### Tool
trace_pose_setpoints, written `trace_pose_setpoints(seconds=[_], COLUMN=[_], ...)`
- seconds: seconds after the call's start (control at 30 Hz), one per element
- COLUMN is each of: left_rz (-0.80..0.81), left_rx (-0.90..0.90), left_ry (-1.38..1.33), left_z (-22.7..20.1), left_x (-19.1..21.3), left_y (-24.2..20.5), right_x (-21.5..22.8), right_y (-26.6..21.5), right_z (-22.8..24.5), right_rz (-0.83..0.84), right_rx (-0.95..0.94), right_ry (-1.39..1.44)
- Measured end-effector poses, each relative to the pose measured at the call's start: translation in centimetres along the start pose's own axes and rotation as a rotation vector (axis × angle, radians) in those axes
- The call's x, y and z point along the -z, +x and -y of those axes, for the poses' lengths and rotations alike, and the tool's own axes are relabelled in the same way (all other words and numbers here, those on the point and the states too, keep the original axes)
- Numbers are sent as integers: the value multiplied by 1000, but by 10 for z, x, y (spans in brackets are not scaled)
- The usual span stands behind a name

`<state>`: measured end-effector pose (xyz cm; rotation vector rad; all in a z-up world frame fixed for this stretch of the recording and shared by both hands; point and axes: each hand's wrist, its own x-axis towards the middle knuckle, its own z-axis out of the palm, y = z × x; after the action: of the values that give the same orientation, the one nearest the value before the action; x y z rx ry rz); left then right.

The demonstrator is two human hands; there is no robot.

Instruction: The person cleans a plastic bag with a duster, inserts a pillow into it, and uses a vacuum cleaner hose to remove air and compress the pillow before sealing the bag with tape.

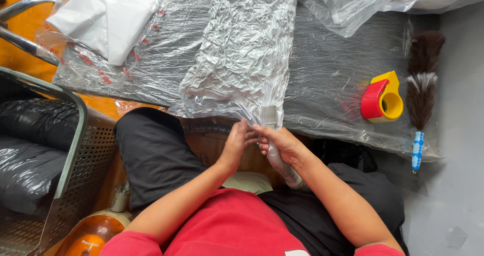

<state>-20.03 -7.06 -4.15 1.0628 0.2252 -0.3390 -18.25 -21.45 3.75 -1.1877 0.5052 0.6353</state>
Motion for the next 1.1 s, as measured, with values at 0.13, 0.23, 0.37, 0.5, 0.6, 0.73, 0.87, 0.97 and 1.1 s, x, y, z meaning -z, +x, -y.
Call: trace_pose_setpoints(seconds=[0.13, 0.23, 0.37, 0.5, 0.6, 0.73, 0.87, 0.97, 1.1], left_rz=[0, 14, 51, 68, -120, -98, -42, -77, -2], left_rx=[-54, -58, -53, -82, -35, 186, 332, 273, 243], left_ry=[-163, -244, -340, -288, 32, 308, 243, -92, -96], left_z=[-48, -78, -70, -75, -75, -85, -49, -25, -60], left_x=[-8, -17, -11, -13, -17, -30, -39, -43, -52], left_y=[16, 28, 69, 70, 33, -32, -39, -34, -44], right_x=[-14, -21, -25, -25, -28, -10, -26, -27, -41], right_y=[-15, -23, -19, 5, 16, 48, 20, 19, 3], right_z=[14, 31, 51, 48, 34, 8, 20, 25, 39], right_rz=[-14, -14, -20, -35, -31, -26, 42, 94, 73], right_rx=[25, 54, 85, 121, 59, -82, -100, -20, 14], right_ry=[5, 14, 35, 54, 52, 171, 204, 127, 50])
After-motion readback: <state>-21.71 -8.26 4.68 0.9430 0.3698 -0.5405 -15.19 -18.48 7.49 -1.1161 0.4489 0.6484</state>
